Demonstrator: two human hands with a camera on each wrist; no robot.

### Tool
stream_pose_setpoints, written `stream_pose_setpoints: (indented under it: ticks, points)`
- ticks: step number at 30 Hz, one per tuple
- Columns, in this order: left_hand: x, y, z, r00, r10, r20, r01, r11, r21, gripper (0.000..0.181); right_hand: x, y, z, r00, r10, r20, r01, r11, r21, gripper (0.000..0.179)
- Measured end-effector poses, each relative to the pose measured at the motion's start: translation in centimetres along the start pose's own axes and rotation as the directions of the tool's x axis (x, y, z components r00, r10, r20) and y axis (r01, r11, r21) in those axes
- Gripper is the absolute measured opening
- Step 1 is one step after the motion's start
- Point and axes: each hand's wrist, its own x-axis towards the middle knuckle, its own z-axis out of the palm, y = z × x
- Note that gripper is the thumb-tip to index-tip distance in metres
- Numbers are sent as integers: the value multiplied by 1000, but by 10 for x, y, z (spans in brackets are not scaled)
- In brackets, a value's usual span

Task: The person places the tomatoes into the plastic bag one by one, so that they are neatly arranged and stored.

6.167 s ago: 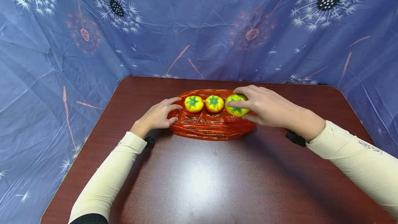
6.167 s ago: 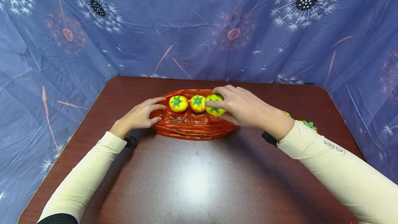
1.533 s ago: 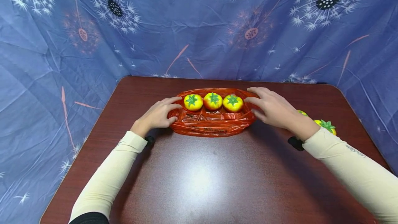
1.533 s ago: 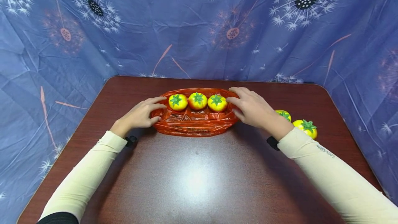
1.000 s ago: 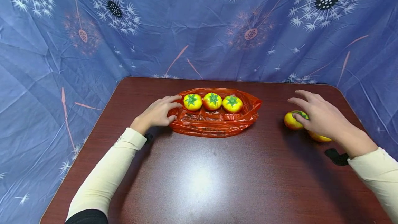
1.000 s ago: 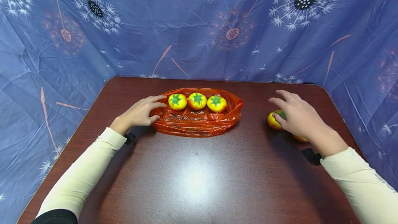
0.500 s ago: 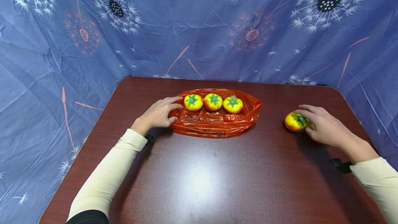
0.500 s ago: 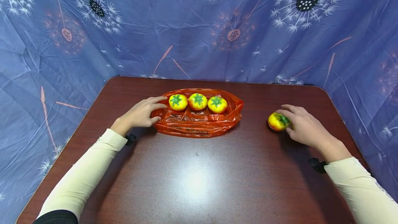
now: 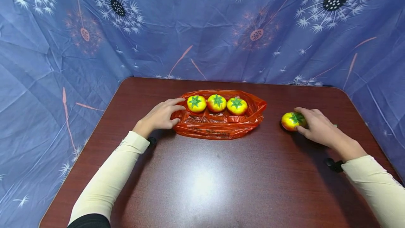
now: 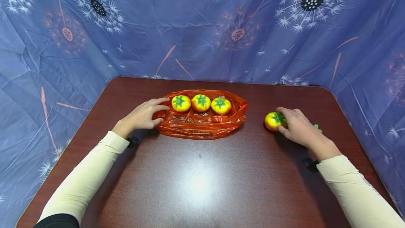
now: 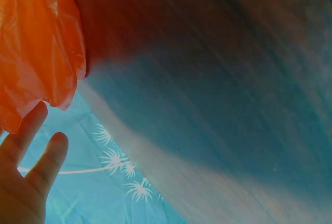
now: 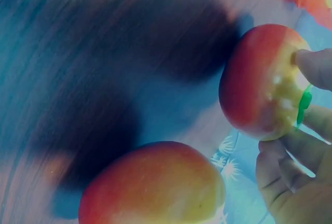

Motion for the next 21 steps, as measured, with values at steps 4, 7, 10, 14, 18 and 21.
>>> stream_pose_setpoints:
  ticks: [4,7,10,14,18,21]
  points:
    - [0,-1,1,1000,-3,-5,3,1000,-5,44,1,-6,0,1000,-7,6,7,1000,-8,56]
    - [-1,-1,1,1000,-7,2,7,1000,-3,45,1,-8,0,999,12,38,-12,1000,-18,60]
    - [-1,-1,0,1000,-6,4,6,1000,-1,45,1,-9,1,998,32,50,-31,999,-32,61]
    - [0,0,-2,1000,-2,-4,2,1000,-4,46,3,-10,1,996,51,74,-51,999,-8,63]
    - [0,0,-3,1000,-2,0,2,1000,0,47,5,-11,-1,984,70,163,-80,995,58,68]
    - [0,0,-3,1000,-1,5,1,1000,6,47,6,-10,-2,977,71,202,-89,993,80,70]
